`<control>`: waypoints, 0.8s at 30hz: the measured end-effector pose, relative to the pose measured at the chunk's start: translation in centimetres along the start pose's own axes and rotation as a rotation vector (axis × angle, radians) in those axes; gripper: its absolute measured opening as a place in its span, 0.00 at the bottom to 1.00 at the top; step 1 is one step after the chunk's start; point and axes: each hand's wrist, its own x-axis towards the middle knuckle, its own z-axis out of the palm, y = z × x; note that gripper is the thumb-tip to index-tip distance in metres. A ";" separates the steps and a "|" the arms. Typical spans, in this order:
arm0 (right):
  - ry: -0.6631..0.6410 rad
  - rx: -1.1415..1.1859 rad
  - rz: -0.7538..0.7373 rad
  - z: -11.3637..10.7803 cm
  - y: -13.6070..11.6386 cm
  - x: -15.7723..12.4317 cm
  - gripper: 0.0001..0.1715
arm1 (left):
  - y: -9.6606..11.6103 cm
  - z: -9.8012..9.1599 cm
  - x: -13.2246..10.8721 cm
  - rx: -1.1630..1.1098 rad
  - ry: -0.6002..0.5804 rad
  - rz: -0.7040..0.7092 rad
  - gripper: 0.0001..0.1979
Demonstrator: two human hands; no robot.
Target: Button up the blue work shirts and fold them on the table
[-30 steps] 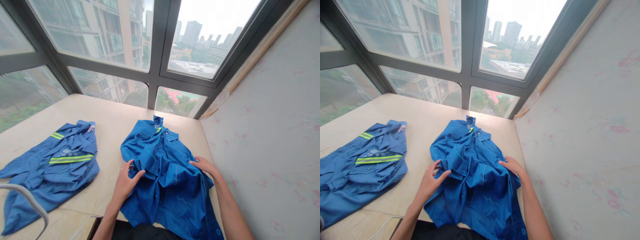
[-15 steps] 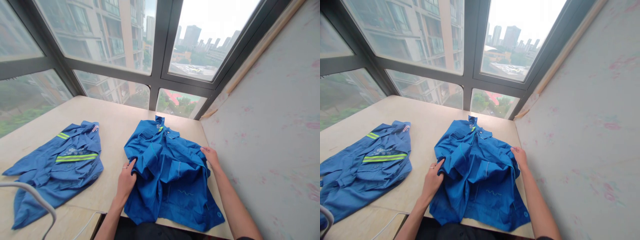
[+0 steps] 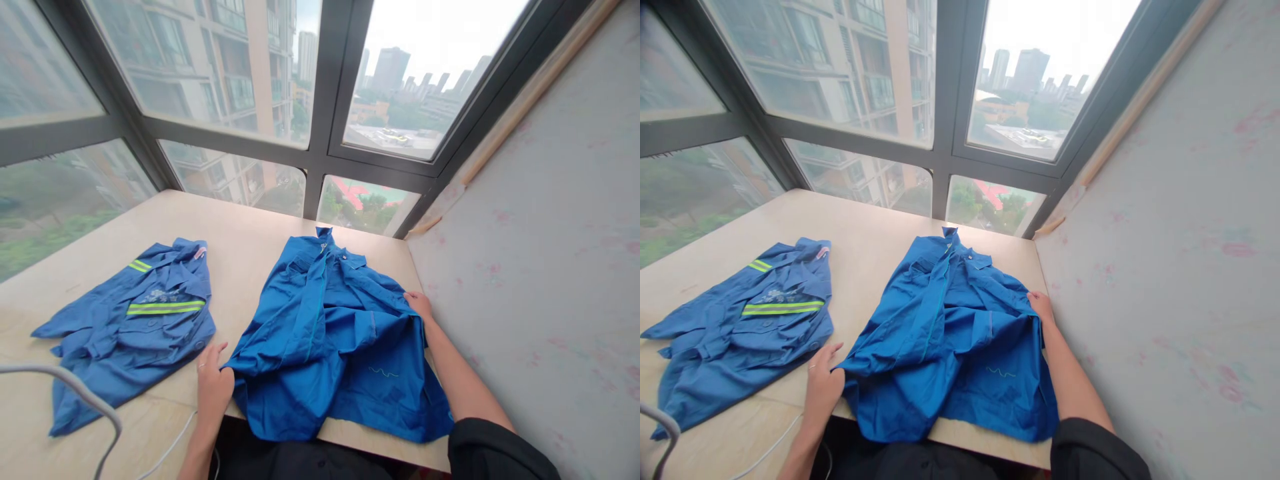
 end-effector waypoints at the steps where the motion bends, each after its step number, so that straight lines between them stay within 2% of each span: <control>1: -0.018 -0.019 -0.009 0.1 -0.1 0.1 0.10 | 0.1 0.1 -0.2 0.077 -0.030 0.069 0.26; 5: -0.046 -0.083 -0.074 -0.1 -1.1 -0.1 0.17 | 2.7 -0.6 -1.1 0.326 -0.154 0.390 0.31; 8: -0.022 -0.111 -0.148 -0.4 -2.0 -1.1 0.24 | 5.2 -0.8 -1.5 0.271 -0.319 0.647 0.30; 10: -0.004 -0.117 -0.195 -0.7 -2.6 -2.3 0.26 | 6.6 -0.2 -1.7 0.211 -0.447 0.735 0.30; 13: -0.022 -0.110 -0.317 -1.1 -3.3 -4.7 0.24 | 7.7 1.8 -2.5 0.262 -0.558 0.677 0.35; 16: -0.081 -0.094 -0.399 -1.6 -3.3 -7.4 0.27 | 7.6 3.8 -3.1 0.314 -0.566 0.534 0.34; 18: -0.098 -0.061 -0.366 -1.9 -2.8 -9.1 0.32 | 7.1 4.4 -3.1 0.243 -0.540 0.440 0.29; 20: -0.094 0.005 -0.299 -2.3 -1.8 -10.5 0.40 | 6.5 4.2 -2.5 0.094 -0.516 0.337 0.25; 22: -0.089 0.098 -0.186 -2.7 -0.2 -11.6 0.47 | 6.2 3.4 -1.5 -0.074 -0.468 0.223 0.23; 24: -0.100 0.202 -0.060 -3.1 1.5 -12.5 0.50 | 6.3 2.3 -0.5 -0.185 -0.356 0.126 0.24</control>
